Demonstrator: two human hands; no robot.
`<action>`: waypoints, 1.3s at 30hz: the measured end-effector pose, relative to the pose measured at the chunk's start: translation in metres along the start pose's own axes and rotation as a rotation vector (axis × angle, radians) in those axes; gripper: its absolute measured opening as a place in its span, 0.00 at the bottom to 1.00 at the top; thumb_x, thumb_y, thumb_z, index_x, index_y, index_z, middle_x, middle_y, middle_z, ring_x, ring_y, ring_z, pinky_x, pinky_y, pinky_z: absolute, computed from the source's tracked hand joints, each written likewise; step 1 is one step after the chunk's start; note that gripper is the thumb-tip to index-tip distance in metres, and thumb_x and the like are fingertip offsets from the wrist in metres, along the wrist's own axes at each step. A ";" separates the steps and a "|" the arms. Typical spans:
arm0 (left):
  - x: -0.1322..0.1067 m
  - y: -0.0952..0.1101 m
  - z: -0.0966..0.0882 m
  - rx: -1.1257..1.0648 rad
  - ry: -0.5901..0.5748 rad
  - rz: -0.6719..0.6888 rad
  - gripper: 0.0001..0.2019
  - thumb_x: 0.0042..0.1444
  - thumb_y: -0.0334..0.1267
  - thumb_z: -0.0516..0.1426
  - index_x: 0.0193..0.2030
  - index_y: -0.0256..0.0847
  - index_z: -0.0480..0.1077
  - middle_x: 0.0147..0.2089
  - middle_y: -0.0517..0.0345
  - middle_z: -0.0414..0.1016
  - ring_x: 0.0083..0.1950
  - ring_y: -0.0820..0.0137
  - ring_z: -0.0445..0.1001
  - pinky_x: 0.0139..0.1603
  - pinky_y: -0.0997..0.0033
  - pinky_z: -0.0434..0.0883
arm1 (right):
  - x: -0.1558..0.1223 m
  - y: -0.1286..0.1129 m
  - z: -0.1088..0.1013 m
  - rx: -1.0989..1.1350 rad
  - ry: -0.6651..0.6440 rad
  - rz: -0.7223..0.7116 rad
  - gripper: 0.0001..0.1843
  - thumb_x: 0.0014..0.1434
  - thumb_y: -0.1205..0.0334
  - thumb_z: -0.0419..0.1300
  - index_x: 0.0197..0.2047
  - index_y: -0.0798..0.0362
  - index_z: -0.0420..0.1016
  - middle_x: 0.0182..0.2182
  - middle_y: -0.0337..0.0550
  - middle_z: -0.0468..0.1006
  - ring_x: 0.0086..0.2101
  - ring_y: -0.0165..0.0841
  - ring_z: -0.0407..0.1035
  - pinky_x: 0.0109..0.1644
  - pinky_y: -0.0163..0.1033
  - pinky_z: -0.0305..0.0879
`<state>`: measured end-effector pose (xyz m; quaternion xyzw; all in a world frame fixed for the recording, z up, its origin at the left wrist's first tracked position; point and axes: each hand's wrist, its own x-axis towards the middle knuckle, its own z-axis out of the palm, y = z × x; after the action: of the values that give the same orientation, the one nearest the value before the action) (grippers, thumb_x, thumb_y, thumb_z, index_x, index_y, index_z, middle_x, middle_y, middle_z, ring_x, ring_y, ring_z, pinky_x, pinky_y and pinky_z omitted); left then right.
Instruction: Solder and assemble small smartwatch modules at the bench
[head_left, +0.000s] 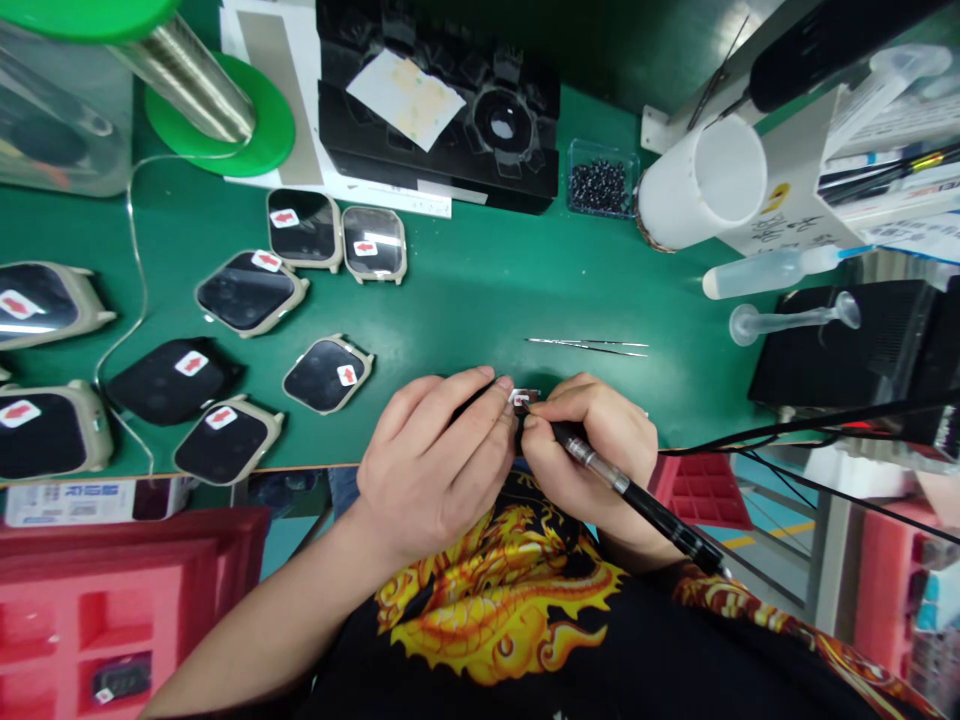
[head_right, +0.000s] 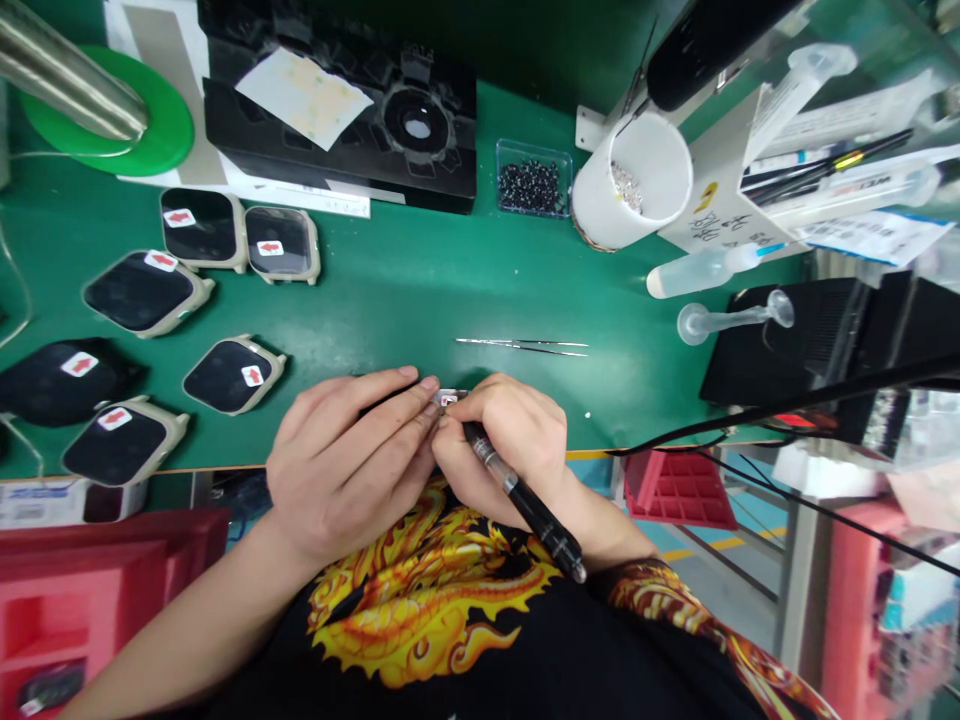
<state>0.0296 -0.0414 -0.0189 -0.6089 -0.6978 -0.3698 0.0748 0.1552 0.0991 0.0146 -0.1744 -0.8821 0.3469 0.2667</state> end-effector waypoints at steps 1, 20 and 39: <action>0.000 0.000 0.000 0.001 0.000 -0.002 0.13 0.64 0.31 0.67 0.55 0.38 0.79 0.58 0.49 0.86 0.60 0.52 0.84 0.54 0.51 0.79 | 0.000 0.000 0.000 -0.003 -0.004 0.002 0.07 0.66 0.72 0.63 0.41 0.49 0.74 0.32 0.37 0.79 0.30 0.33 0.75 0.35 0.40 0.76; -0.001 0.000 0.000 0.004 -0.001 -0.005 0.14 0.64 0.31 0.66 0.56 0.38 0.79 0.58 0.50 0.86 0.61 0.53 0.83 0.54 0.51 0.80 | 0.000 0.000 0.000 -0.002 -0.005 -0.009 0.08 0.66 0.73 0.63 0.40 0.49 0.73 0.32 0.38 0.79 0.30 0.33 0.75 0.35 0.40 0.75; 0.000 0.000 0.001 0.005 0.004 0.004 0.12 0.64 0.30 0.66 0.54 0.37 0.80 0.57 0.49 0.86 0.61 0.53 0.83 0.54 0.50 0.79 | -0.001 0.000 0.000 -0.004 -0.011 0.002 0.08 0.65 0.72 0.63 0.40 0.49 0.74 0.32 0.37 0.79 0.31 0.33 0.76 0.35 0.40 0.76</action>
<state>0.0300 -0.0409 -0.0195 -0.6094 -0.6974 -0.3691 0.0783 0.1563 0.0987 0.0144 -0.1738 -0.8840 0.3464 0.2613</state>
